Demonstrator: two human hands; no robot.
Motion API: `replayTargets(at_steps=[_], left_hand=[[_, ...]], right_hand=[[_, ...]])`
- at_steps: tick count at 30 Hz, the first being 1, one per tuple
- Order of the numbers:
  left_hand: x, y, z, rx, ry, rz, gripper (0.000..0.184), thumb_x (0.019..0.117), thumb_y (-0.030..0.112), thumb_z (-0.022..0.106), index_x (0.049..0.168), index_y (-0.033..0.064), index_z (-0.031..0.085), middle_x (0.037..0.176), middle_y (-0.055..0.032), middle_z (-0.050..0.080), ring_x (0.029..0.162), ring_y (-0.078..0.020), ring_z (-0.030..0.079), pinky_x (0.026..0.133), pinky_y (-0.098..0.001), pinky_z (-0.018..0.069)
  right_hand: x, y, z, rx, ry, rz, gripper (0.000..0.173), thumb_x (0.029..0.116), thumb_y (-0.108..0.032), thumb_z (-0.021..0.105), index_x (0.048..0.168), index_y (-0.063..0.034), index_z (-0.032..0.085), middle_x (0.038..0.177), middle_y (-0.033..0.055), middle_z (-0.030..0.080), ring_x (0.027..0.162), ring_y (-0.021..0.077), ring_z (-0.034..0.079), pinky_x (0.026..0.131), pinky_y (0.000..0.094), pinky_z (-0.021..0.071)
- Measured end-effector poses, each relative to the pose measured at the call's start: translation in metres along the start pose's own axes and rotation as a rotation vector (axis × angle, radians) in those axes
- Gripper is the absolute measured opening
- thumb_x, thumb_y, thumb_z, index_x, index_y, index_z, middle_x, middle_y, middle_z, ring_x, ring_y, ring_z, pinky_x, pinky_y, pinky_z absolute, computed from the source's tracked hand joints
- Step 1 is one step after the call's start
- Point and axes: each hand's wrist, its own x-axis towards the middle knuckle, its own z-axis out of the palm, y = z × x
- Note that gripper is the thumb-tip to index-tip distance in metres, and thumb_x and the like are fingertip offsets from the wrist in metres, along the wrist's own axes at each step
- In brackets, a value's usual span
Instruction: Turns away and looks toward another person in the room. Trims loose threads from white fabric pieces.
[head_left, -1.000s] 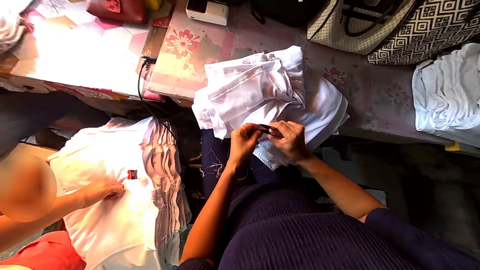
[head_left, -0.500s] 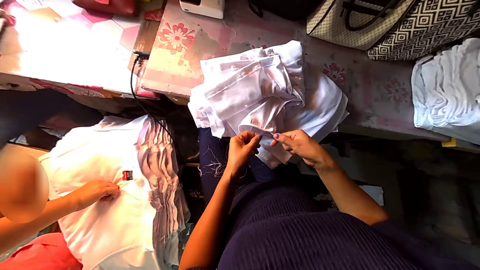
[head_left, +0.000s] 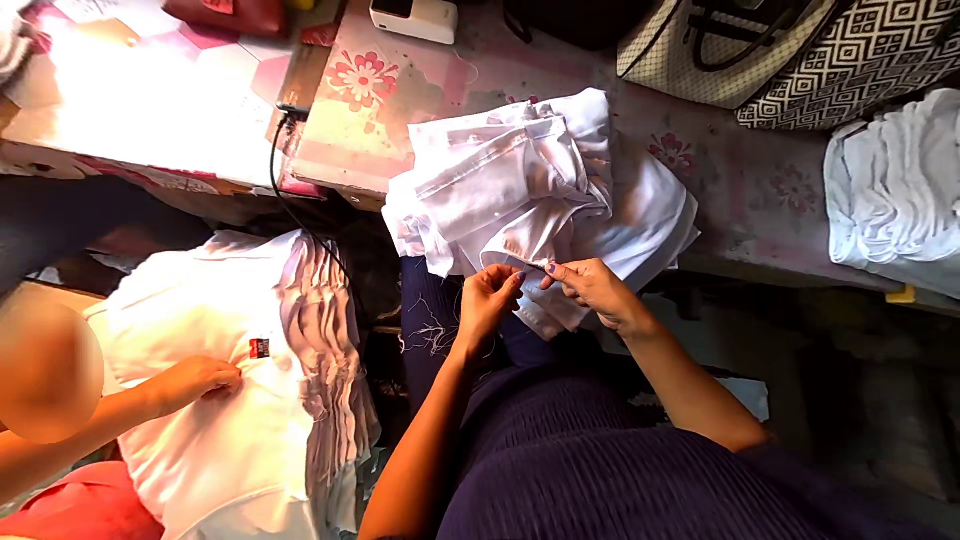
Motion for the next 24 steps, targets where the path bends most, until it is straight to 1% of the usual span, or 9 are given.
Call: replayTargets(at_steps=[7,12,17,19,20,21,22,24], left_hand=[[0.001,-0.002,-0.001,-0.017,0.017,0.006,0.006,0.0984,0.001,0.063,0.095,0.0002,0.068,0.068,0.0019,0.067,0.053,-0.0021,0.059,0.052,-0.0176,0.0508],[0.0,-0.003,-0.001,-0.006,0.021,0.016,0.005,0.0981,0.002,0.064,0.095,0.0003,0.068,0.068,0.0023,0.067,0.054,-0.0021,0.06,0.053,-0.0177,0.0515],[0.001,-0.003,-0.001,-0.014,0.023,0.002,0.006,0.0983,0.001,0.063,0.095,-0.0002,0.068,0.067,0.0022,0.066,0.053,-0.0021,0.059,0.052,-0.0175,0.0508],[-0.001,-0.003,-0.005,0.066,0.022,0.006,0.006,0.0989,0.003,0.063,0.096,-0.0003,0.068,0.068,0.0016,0.066,0.055,-0.0024,0.061,0.054,-0.0182,0.0519],[-0.001,-0.004,-0.007,0.173,0.029,0.032,0.008,0.0993,0.006,0.063,0.097,-0.0004,0.068,0.07,0.001,0.066,0.057,-0.0025,0.061,0.056,-0.0191,0.0529],[-0.002,-0.006,-0.008,0.311,0.048,0.072,0.012,0.0997,0.008,0.062,0.099,-0.0016,0.069,0.073,-0.0011,0.067,0.06,-0.0042,0.062,0.06,-0.0218,0.0541],[-0.002,-0.008,-0.007,0.435,0.081,0.124,0.016,0.0995,0.01,0.061,0.101,-0.0037,0.069,0.076,-0.0057,0.068,0.063,-0.009,0.064,0.064,-0.0271,0.0555],[0.003,-0.011,0.004,0.595,0.17,0.215,0.023,0.0961,0.015,0.068,0.104,-0.0068,0.068,0.086,-0.0157,0.07,0.075,-0.0235,0.069,0.074,-0.0426,0.0578]], right_hand=[[0.006,0.003,0.004,0.017,-0.004,-0.024,0.032,0.1074,-0.02,0.055,0.089,-0.0028,0.074,0.054,-0.0102,0.04,0.045,-0.0016,0.033,0.046,0.0161,0.0286],[0.002,0.002,0.0,0.022,-0.02,0.022,0.032,0.1084,-0.021,0.053,0.093,-0.0021,0.074,0.055,-0.0107,0.038,0.046,-0.0019,0.032,0.045,0.0158,0.0272],[0.009,0.002,0.005,0.03,-0.002,-0.024,0.031,0.1074,-0.019,0.055,0.089,-0.0031,0.073,0.054,-0.0103,0.04,0.046,-0.0019,0.033,0.046,0.0159,0.028],[0.008,0.004,0.004,0.035,0.009,-0.029,0.031,0.1074,-0.019,0.055,0.09,-0.0029,0.073,0.054,-0.0103,0.039,0.045,-0.0019,0.032,0.045,0.016,0.0275],[0.005,0.006,0.002,0.037,0.011,-0.031,0.03,0.1076,-0.019,0.054,0.091,-0.0031,0.073,0.054,-0.0108,0.039,0.045,-0.0021,0.032,0.045,0.0159,0.0273],[0.001,0.006,-0.001,0.043,0.01,-0.034,0.03,0.1078,-0.019,0.053,0.092,-0.003,0.073,0.054,-0.0113,0.038,0.045,-0.0022,0.031,0.045,0.016,0.0268],[-0.003,0.007,-0.003,0.052,0.004,-0.042,0.03,0.1081,-0.019,0.052,0.093,-0.0032,0.073,0.055,-0.012,0.038,0.045,-0.0026,0.031,0.045,0.0158,0.0267],[-0.012,0.005,-0.005,0.076,-0.019,-0.067,0.03,0.1084,-0.019,0.05,0.094,-0.0038,0.072,0.056,-0.0128,0.038,0.046,-0.0032,0.031,0.046,0.0154,0.0271]])
